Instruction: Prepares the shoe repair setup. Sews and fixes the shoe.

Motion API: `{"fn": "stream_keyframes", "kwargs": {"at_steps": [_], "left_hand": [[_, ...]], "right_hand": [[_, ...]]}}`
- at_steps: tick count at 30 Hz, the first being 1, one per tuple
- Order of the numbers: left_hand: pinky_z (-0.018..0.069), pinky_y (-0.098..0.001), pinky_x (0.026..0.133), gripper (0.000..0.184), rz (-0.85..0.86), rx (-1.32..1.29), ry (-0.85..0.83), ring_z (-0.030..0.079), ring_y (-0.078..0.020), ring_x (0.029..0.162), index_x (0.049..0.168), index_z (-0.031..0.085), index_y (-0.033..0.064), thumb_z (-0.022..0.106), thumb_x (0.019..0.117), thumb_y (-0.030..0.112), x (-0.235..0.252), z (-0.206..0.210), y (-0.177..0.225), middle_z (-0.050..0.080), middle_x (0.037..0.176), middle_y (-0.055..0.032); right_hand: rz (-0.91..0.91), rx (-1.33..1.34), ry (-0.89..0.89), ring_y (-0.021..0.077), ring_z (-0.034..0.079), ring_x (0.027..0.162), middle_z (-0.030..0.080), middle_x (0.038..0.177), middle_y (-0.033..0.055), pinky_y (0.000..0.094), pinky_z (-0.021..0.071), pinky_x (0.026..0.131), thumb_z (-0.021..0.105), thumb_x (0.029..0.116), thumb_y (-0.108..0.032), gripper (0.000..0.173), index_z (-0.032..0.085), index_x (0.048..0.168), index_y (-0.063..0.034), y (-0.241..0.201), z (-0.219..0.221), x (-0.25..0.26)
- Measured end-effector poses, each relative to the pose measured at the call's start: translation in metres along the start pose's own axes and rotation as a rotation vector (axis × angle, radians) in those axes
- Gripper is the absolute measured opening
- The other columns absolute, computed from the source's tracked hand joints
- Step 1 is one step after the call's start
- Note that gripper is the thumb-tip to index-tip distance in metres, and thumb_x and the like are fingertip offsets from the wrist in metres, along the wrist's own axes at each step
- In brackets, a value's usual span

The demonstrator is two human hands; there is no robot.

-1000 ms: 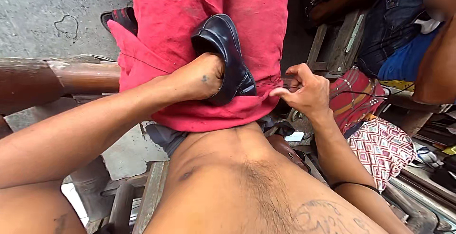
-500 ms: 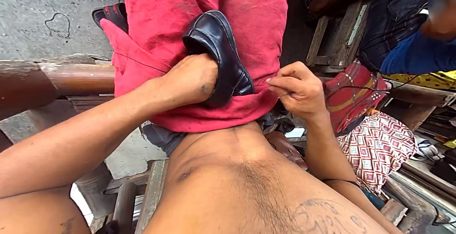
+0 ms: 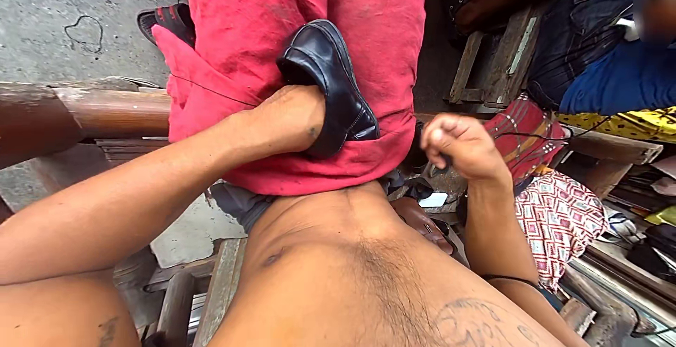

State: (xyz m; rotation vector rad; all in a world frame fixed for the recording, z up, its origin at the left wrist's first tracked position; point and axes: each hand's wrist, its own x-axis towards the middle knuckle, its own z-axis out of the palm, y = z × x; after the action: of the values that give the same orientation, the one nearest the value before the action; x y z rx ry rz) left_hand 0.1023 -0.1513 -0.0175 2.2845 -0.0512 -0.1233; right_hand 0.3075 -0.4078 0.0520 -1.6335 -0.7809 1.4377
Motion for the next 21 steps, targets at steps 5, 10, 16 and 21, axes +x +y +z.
{"fn": "stream_keyframes", "kwargs": {"at_steps": [5,10,16,21], "left_hand": [[0.0497,-0.0569,0.069,0.011,0.018,0.055,-0.011,0.067,-0.0406,0.085,0.091,0.061,-0.0032,0.065,0.0886,0.007,0.002,0.002,-0.001,0.065,0.087,-0.0226],[0.0505,-0.0566,0.069,0.01,-0.018,0.099,0.015,0.068,-0.0405,0.085,0.09,0.062,-0.0024,0.064,0.0903,0.008,-0.004,0.004,0.003,0.065,0.087,-0.0218],[0.0499,-0.0562,0.063,0.011,0.045,0.116,0.125,0.068,-0.0428,0.079,0.083,0.059,-0.0047,0.059,0.0904,0.004,-0.013,0.008,0.001,0.063,0.081,-0.024],[0.0438,-0.0531,0.052,0.019,-0.003,0.259,0.137,0.064,-0.0419,0.067,0.07,0.052,-0.0024,0.058,0.0879,0.001,-0.009,0.004,0.009,0.058,0.069,-0.0217]], "right_hand": [[-0.326,-0.195,-0.316,0.0012,0.068,0.099,0.074,0.121,0.0029,0.0199,0.0585,0.083,0.052,0.1052,-0.019,0.031,0.075,0.116,-0.0002,-0.04,0.035,0.024],[-0.097,-1.035,0.261,0.023,0.067,0.067,0.074,0.086,0.0069,0.0505,0.0529,0.059,0.065,0.1011,-0.032,0.037,0.069,0.136,-0.0213,-0.042,0.029,0.044],[-0.028,-0.86,0.096,0.0122,0.065,0.11,0.067,0.123,0.0045,0.0318,0.0559,0.095,0.062,0.099,-0.013,0.016,0.077,0.099,-0.0071,-0.025,-0.061,-0.011],[0.414,-1.13,0.505,0.0345,0.064,0.116,0.054,0.147,0.016,0.0612,0.0538,0.089,0.064,0.1014,-0.028,0.035,0.066,0.131,-0.0101,-0.024,-0.083,-0.041]]}}
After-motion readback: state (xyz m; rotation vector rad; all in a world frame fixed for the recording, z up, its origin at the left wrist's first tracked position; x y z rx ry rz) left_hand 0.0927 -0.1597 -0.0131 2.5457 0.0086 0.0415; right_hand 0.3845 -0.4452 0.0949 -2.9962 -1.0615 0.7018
